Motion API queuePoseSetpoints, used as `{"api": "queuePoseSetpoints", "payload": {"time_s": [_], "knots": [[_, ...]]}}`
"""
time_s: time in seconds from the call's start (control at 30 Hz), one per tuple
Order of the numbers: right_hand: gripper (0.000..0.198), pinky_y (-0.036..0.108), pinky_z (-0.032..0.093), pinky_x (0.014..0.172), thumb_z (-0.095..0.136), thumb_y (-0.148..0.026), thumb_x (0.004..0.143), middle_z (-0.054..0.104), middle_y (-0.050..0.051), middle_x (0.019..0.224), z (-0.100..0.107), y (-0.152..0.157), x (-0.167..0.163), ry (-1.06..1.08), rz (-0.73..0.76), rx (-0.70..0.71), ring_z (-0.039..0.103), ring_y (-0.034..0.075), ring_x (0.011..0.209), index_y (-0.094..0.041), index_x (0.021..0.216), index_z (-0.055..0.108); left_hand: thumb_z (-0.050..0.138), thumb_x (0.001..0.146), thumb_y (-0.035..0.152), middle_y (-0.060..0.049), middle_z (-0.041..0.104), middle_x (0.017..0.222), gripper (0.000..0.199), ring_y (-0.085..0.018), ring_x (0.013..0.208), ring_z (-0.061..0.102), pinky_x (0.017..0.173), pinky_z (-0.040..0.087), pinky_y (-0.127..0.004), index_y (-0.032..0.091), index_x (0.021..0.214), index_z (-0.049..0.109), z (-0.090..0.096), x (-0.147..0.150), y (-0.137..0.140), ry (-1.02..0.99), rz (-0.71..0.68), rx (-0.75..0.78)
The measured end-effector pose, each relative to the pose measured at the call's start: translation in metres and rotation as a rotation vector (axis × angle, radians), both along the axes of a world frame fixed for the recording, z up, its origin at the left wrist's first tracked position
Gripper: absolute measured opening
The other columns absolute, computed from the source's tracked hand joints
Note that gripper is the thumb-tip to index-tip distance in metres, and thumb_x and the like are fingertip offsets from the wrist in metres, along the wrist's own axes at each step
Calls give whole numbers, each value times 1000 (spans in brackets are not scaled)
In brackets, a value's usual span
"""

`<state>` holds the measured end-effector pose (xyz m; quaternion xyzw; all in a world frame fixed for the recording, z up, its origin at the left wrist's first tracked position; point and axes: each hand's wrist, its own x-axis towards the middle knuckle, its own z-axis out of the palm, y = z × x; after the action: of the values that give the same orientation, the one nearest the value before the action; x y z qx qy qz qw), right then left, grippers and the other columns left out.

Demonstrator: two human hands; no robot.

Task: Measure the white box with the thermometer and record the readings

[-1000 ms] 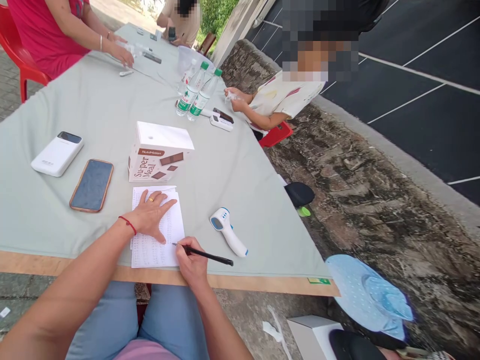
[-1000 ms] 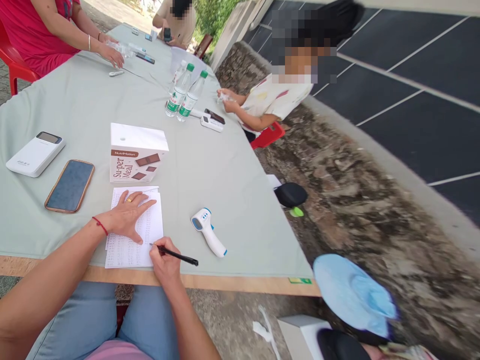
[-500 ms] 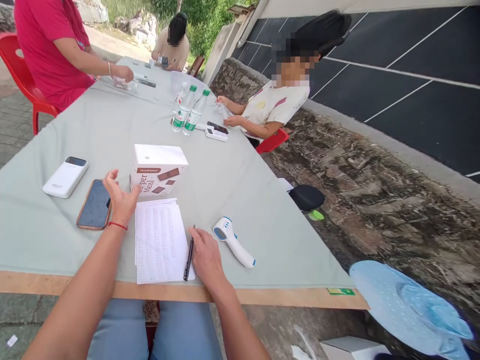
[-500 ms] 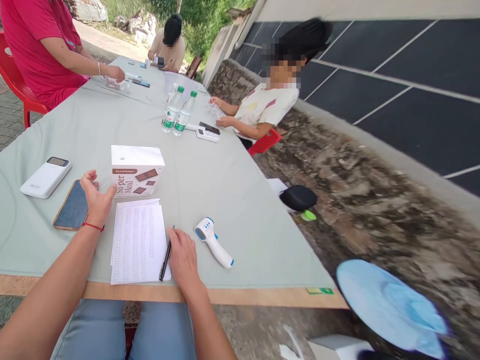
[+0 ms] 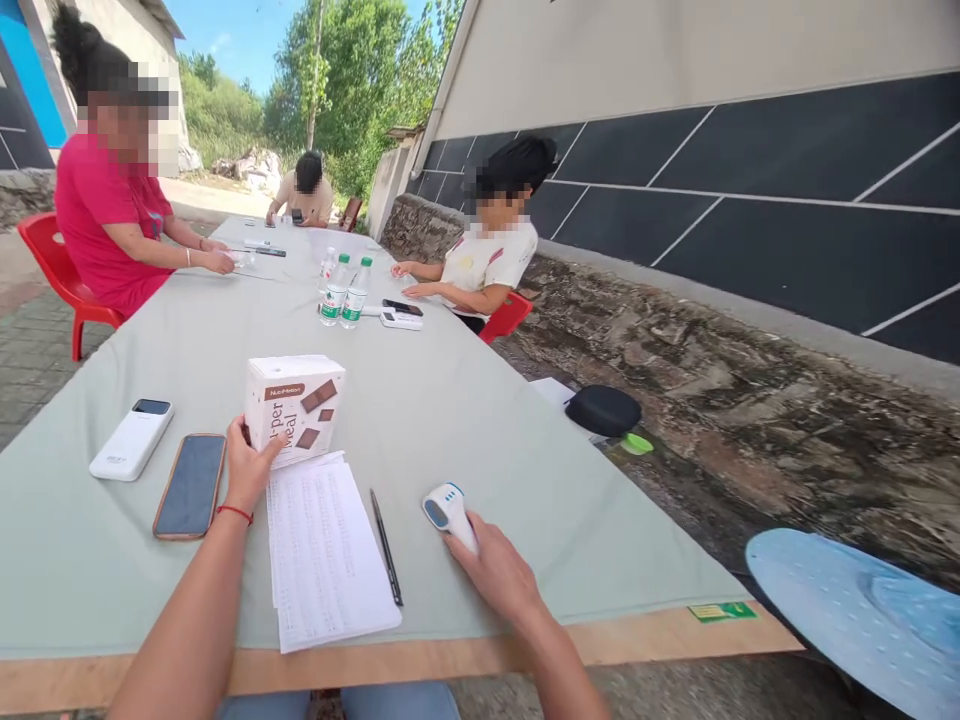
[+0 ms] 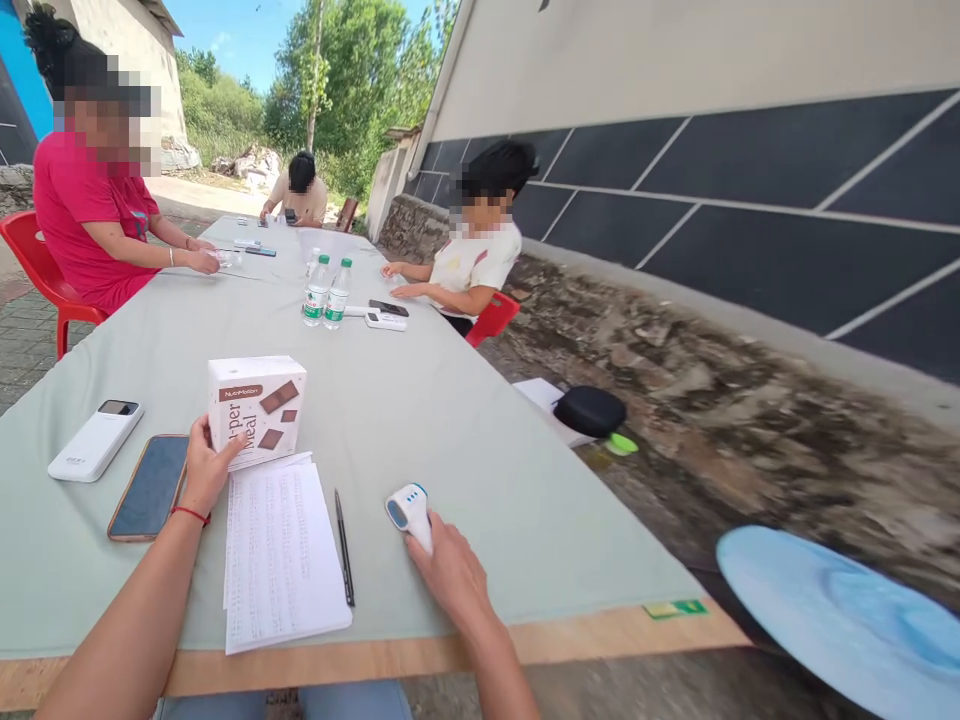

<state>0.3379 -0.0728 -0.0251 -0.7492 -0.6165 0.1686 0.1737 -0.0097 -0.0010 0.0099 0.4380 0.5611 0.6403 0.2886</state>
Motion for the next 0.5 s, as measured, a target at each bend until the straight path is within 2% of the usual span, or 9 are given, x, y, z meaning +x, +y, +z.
{"api": "queuePoseSetpoints", "payload": {"time_s": [0.13, 0.17, 0.23, 0.33, 0.5], "knots": [[31, 31, 40, 60, 57, -46, 71, 59, 2, 69, 22, -17, -41, 587, -103, 169, 53, 20, 64, -20, 88, 61, 76, 66, 46, -12, 61, 115, 61, -25, 103, 60, 89, 47, -39, 16, 112, 50, 8, 9, -11, -177, -71, -59], [32, 31, 40, 59, 57, -49, 71, 57, 1, 65, 29, -24, -56, 724, -92, 198, 51, 19, 62, -20, 83, 60, 75, 67, 48, -12, 61, 115, 59, -26, 103, 61, 88, 48, -39, 16, 111, 51, 9, 11, -14, -203, -111, -75], [31, 30, 41, 61, 57, -50, 74, 55, 0, 62, 43, -38, -86, 976, 21, 173, 50, 17, 60, -19, 75, 57, 75, 68, 49, -13, 63, 114, 59, -26, 102, 62, 87, 49, -39, 15, 110, 53, 10, 16, -18, -223, -188, -114], [29, 27, 39, 61, 59, -46, 76, 53, -2, 60, 58, -51, -126, 1154, 143, 104, 48, 15, 60, -19, 69, 54, 78, 64, 47, -13, 66, 109, 60, -27, 101, 63, 86, 49, -40, 14, 107, 54, 13, 20, -20, -194, -253, -168], [22, 25, 36, 56, 59, -39, 73, 52, -3, 54, 63, -44, -167, 1291, 104, 52, 45, 12, 53, -19, 66, 52, 78, 63, 49, -12, 67, 107, 58, -26, 98, 64, 85, 50, -40, 14, 103, 54, 21, 17, -19, -141, -284, -229]]}}
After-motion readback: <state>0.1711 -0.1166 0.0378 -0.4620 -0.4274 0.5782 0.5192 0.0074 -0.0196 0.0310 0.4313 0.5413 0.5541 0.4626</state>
